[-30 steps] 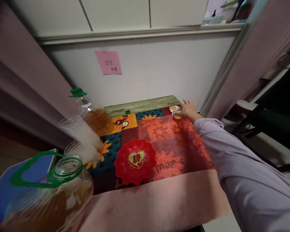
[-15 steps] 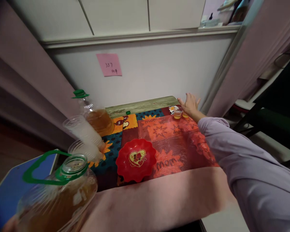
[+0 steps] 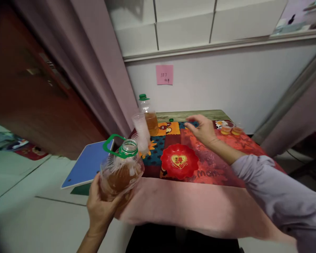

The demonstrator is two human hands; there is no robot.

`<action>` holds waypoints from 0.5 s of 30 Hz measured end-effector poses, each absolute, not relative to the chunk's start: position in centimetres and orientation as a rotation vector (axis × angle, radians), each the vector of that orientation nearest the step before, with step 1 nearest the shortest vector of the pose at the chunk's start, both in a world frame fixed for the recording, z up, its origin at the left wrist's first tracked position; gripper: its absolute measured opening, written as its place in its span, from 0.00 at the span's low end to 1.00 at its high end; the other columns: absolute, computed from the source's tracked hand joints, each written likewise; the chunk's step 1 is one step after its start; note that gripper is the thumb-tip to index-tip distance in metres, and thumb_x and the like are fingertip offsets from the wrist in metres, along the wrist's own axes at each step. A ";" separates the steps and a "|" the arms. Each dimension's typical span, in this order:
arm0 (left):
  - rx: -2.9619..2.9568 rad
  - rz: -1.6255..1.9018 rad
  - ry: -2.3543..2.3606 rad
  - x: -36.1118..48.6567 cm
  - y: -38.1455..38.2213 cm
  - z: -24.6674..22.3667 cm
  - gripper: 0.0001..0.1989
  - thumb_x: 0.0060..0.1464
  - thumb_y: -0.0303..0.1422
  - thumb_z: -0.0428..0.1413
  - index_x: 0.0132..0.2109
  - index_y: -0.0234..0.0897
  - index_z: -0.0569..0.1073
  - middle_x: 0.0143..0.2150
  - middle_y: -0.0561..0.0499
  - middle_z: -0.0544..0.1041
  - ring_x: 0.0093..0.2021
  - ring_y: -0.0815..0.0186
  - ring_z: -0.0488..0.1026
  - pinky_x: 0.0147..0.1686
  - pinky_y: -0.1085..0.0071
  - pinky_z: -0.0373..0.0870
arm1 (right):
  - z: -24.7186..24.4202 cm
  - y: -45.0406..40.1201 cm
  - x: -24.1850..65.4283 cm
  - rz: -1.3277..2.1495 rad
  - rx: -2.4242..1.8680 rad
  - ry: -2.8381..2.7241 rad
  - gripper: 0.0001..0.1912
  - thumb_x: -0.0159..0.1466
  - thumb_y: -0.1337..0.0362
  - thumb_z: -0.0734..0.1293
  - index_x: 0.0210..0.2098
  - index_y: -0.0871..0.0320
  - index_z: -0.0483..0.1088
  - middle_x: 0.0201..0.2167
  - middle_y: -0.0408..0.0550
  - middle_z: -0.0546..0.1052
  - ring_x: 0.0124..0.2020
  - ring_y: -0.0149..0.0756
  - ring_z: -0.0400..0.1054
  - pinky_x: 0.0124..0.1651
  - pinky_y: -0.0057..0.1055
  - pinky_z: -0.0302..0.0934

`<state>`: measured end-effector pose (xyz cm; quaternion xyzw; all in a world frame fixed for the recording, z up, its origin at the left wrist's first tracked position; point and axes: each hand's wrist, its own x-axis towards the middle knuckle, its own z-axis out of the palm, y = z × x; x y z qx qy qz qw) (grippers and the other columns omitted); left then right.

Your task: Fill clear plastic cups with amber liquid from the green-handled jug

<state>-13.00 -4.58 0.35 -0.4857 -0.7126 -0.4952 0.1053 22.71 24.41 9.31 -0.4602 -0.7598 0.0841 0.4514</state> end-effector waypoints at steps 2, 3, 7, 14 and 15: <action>-1.411 -1.516 -2.106 -13.2 -4.6 0.4 0.55 0.44 0.64 0.71 0.71 0.37 0.70 0.65 0.35 0.80 0.64 0.41 0.79 0.67 0.44 0.75 | 8.8 22.5 18.1 0.308 -0.987 -1.990 0.10 0.71 0.55 0.70 0.40 0.51 0.83 0.41 0.51 0.87 0.44 0.48 0.81 0.52 0.43 0.74; -1.401 -1.541 -2.114 -13.4 -4.6 0.4 0.55 0.44 0.64 0.71 0.71 0.36 0.70 0.65 0.35 0.80 0.64 0.41 0.79 0.67 0.44 0.75 | 8.6 21.7 15.9 0.346 -0.932 -2.058 0.09 0.71 0.58 0.70 0.40 0.51 0.83 0.40 0.50 0.87 0.43 0.46 0.81 0.51 0.41 0.74; -1.405 -1.591 -2.147 -13.9 -4.5 0.4 0.55 0.43 0.62 0.72 0.70 0.34 0.70 0.65 0.33 0.80 0.64 0.40 0.79 0.67 0.43 0.75 | 8.7 19.4 8.4 0.357 -0.861 -2.356 0.09 0.72 0.64 0.70 0.48 0.53 0.83 0.49 0.53 0.85 0.51 0.45 0.80 0.53 0.37 0.71; -1.446 -1.557 -2.132 -13.2 -4.0 1.1 0.57 0.45 0.66 0.69 0.72 0.35 0.69 0.65 0.32 0.80 0.64 0.39 0.79 0.66 0.42 0.75 | 10.1 19.6 2.4 0.338 -0.959 -2.610 0.10 0.71 0.65 0.72 0.51 0.58 0.81 0.55 0.59 0.85 0.48 0.49 0.82 0.47 0.35 0.71; -1.467 -1.540 -2.122 -13.2 -4.0 1.1 0.57 0.45 0.67 0.69 0.72 0.35 0.69 0.65 0.33 0.80 0.64 0.39 0.79 0.65 0.42 0.75 | 10.0 19.9 2.2 0.356 -0.966 -2.610 0.08 0.70 0.64 0.73 0.48 0.58 0.81 0.50 0.58 0.86 0.46 0.49 0.83 0.46 0.35 0.71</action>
